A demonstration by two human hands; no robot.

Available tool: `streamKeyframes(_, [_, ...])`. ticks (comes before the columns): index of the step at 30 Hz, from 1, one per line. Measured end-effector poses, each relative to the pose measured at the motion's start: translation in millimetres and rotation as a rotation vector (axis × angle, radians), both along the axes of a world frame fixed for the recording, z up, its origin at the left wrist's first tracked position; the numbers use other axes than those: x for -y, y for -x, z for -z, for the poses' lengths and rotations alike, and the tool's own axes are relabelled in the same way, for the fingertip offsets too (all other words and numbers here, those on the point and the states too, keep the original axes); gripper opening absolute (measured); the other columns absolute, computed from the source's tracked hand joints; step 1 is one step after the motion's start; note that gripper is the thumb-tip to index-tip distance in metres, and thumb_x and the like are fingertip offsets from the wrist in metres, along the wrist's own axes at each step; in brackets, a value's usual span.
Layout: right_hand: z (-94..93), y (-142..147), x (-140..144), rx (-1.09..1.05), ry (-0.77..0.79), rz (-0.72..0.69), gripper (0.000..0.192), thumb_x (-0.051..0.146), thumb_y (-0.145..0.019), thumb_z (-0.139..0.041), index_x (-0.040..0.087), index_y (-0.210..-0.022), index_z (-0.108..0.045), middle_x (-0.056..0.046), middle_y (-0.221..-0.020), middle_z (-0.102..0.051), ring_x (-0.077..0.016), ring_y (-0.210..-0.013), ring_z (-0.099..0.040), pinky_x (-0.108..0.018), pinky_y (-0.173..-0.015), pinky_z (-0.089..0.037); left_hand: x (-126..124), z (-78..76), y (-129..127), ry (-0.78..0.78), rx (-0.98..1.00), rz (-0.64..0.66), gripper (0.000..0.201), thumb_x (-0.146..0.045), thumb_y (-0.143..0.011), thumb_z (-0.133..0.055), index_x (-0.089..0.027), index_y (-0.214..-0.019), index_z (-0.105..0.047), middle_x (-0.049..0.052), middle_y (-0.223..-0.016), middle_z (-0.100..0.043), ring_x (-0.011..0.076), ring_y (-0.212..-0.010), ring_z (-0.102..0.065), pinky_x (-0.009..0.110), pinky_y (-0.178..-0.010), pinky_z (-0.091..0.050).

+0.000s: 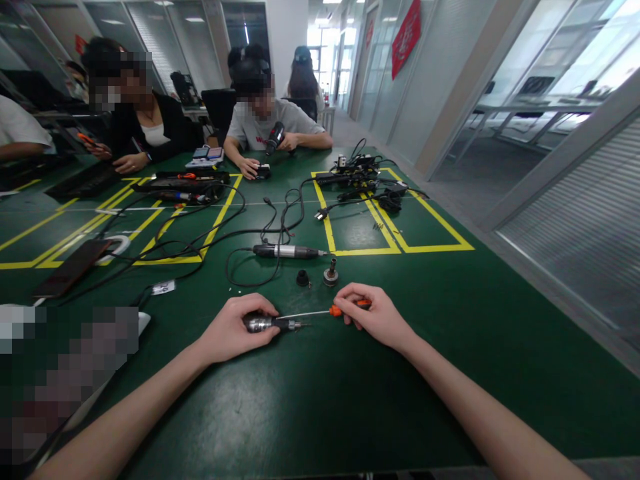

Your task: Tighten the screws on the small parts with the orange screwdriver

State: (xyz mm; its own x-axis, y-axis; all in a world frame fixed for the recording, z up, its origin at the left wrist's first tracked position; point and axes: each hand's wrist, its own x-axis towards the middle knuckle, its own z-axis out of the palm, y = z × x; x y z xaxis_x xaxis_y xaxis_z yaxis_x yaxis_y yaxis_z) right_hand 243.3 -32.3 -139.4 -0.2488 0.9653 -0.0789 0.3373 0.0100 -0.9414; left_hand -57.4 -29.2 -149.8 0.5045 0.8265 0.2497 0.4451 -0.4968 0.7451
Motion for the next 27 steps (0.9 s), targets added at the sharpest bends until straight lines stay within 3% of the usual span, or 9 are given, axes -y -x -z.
streamKeyframes(4, [2.3, -1, 1, 0.018, 0.018, -0.015, 0.047, 0.064, -0.085, -0.072, 0.017, -0.083, -0.072, 0.001, -0.053, -0.062, -0.0110, -0.044, -0.050, -0.024, -0.042, -0.041, 0, 2.4, 0, -0.005, 0.008, -0.008, 0.010, -0.024, -0.080, -0.076, -0.017, -0.087, -0.075, 0.003, -0.084, -0.075, 0.0167, -0.075, -0.069, 0.026, -0.071, -0.051])
streamKeyframes(10, [-1.8, 1, -1, -0.012, -0.021, 0.028, 0.044, 0.057, -0.072, -0.084, 0.019, -0.089, -0.072, -0.004, -0.074, -0.072, -0.0153, -0.060, -0.062, -0.028, -0.054, -0.051, -1, 4.4, 0, -0.015, 0.011, -0.014, 0.010, -0.024, -0.079, -0.077, -0.017, -0.087, -0.075, 0.003, -0.083, -0.075, 0.0159, -0.074, -0.068, 0.026, -0.070, -0.051])
streamKeyframes(13, [-1.9, 0, -1, 0.015, -0.048, 0.016, 0.043, 0.057, -0.074, -0.084, 0.018, -0.090, -0.074, -0.004, -0.076, -0.071, -0.0158, -0.063, -0.063, -0.028, -0.057, -0.052, -1, 4.0, 0, -0.014, 0.011, -0.017, 0.010, -0.024, -0.079, -0.077, -0.017, -0.087, -0.075, 0.003, -0.083, -0.075, 0.0160, -0.074, -0.068, 0.026, -0.070, -0.051])
streamKeyframes(19, [5.6, -2, 1, 0.015, 0.012, -0.032, 0.049, 0.065, -0.089, -0.066, 0.017, -0.086, -0.072, 0.000, -0.055, -0.062, -0.0109, -0.044, -0.048, -0.024, -0.042, -0.038, 0, 3.7, 0, -0.010, 0.017, -0.017, 0.011, -0.024, -0.079, -0.078, -0.018, -0.087, -0.075, 0.003, -0.083, -0.075, 0.0160, -0.074, -0.069, 0.026, -0.071, -0.052])
streamKeyframes(27, [-5.7, -1, -1, 0.026, -0.077, 0.026, 0.042, 0.056, -0.075, -0.083, 0.020, -0.094, -0.073, -0.004, -0.077, -0.071, -0.0170, -0.066, -0.065, -0.030, -0.064, -0.055, -1, 2.6, 0, -0.001, -0.001, -0.017, 0.010, -0.025, -0.079, -0.077, -0.018, -0.086, -0.075, 0.003, -0.083, -0.075, 0.0164, -0.074, -0.069, 0.026, -0.070, -0.052])
